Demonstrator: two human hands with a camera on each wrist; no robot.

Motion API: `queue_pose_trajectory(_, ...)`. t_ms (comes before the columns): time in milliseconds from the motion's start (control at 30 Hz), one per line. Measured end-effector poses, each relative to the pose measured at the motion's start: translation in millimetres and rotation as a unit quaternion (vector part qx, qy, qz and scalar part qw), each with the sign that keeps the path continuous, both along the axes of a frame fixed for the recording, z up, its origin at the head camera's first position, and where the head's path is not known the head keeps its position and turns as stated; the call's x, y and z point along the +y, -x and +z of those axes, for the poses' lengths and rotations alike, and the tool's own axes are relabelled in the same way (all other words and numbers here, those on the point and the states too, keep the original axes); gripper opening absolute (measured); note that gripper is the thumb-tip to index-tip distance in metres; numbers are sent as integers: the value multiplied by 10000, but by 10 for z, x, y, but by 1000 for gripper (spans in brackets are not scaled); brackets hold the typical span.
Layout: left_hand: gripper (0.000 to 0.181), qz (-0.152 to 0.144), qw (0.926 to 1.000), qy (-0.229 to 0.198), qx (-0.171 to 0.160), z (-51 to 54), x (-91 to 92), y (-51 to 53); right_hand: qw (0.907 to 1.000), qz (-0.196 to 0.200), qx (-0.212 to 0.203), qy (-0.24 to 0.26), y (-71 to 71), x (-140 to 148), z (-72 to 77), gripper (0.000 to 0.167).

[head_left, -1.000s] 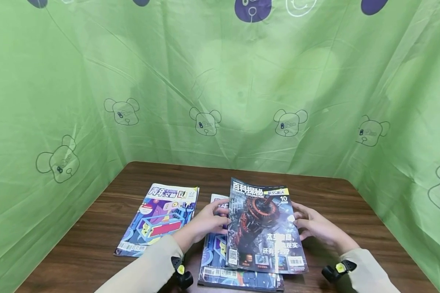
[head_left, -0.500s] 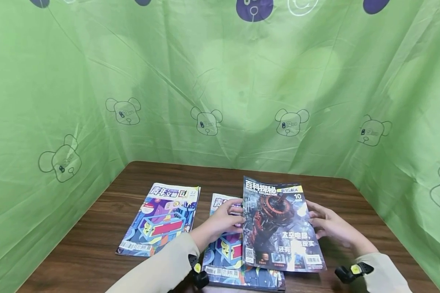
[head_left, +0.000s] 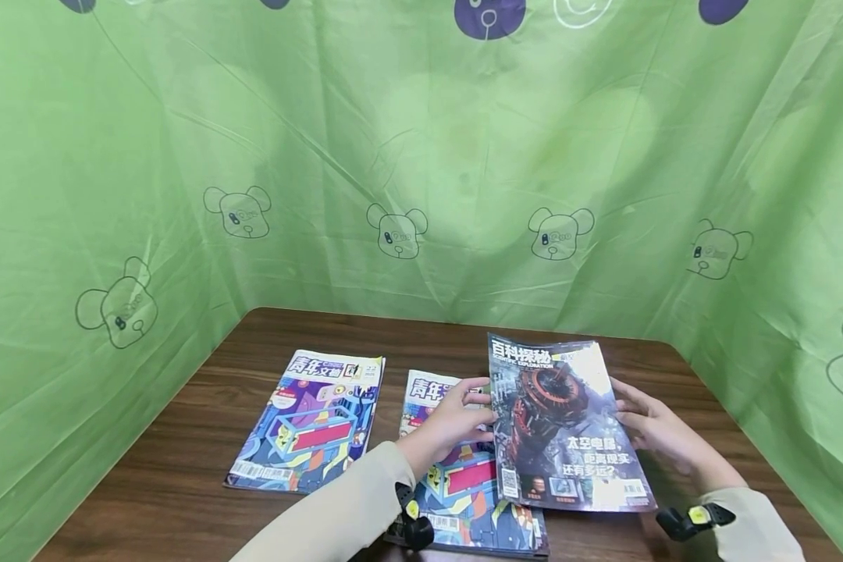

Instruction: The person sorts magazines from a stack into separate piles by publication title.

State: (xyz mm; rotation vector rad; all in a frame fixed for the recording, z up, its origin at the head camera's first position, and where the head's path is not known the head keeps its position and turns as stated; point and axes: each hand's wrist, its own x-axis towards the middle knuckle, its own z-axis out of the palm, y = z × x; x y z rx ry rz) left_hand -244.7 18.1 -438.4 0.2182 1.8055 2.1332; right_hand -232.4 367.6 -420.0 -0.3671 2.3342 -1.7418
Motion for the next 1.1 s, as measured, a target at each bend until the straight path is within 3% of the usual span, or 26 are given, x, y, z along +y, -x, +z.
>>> queue_pose_trajectory(533,55,434,9980,-422,-153,-45,524,16,9963,-825,-208,111,-23,257,-29,59)
queue_pose_trajectory(833,57,497,9974,-506,-121,-92,788,-7,9908,-1263,-482,34,-72,454,-96,60)
queue_pose_trajectory(1100,54,526,9974,-485,-94,-78,951,-1,9886,-1434,-432,132,-79,613,-140,56)
